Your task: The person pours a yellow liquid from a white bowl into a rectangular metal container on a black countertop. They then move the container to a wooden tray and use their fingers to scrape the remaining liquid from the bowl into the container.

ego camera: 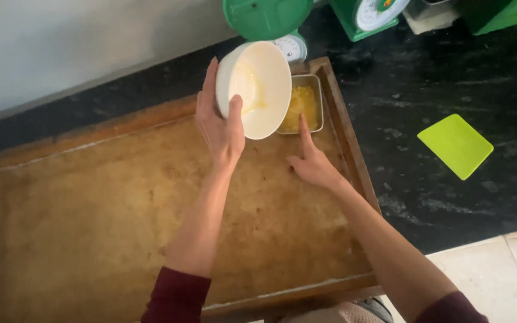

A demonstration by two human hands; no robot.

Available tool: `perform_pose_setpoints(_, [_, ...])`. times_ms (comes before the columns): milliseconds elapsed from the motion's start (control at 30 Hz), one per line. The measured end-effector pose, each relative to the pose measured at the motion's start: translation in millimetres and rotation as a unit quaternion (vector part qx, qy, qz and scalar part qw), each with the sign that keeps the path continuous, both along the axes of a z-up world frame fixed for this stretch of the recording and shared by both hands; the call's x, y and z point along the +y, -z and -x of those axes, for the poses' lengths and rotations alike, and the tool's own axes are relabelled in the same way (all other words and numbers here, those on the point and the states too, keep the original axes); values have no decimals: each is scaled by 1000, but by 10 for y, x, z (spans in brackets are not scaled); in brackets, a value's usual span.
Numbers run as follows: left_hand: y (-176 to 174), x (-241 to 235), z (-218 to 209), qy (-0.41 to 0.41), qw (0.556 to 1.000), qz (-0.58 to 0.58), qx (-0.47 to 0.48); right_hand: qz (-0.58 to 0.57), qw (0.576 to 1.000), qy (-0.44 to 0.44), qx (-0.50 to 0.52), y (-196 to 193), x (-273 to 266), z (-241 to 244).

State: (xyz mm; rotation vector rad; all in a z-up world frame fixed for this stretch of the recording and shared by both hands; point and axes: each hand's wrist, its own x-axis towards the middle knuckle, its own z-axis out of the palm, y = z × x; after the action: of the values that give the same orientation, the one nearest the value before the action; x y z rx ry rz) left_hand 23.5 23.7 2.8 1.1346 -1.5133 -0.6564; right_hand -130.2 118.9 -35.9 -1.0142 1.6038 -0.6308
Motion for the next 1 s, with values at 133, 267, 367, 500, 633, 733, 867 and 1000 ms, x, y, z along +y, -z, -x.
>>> perform_pose_setpoints(133, [272, -47, -94, 35, 992, -58, 107, -54, 996, -37, 54, -588, 242, -119])
perform_pose_setpoints(267, [466, -175, -97, 27, 978, -71, 195, -57, 992, -51, 97, -315, 344, 108])
perform_pose_setpoints(367, [402, -55, -34, -9, 953, -101, 284, 23, 998, 2, 66, -451, 354, 107])
perform_pose_setpoints(500, [260, 108, -85, 36, 934, -160, 316, 145, 986, 85, 2, -581, 401, 71])
perform_pose_setpoints(633, [306, 182, -274, 85, 970, -132, 186, 90, 990, 98, 56, -851, 232, 54])
perform_pose_setpoints(733, [84, 306, -302, 85, 977, -145, 130, 109, 983, 140, 53, -870, -71, 99])
perform_pose_setpoints(867, [9, 307, -286, 66, 984, -145, 79, 17, 993, 116, 5, -812, -365, 91])
perform_pose_setpoints(1000, [-28, 353, -235, 76, 992, -101, 25, 26, 987, 70, 145, -397, -768, 229])
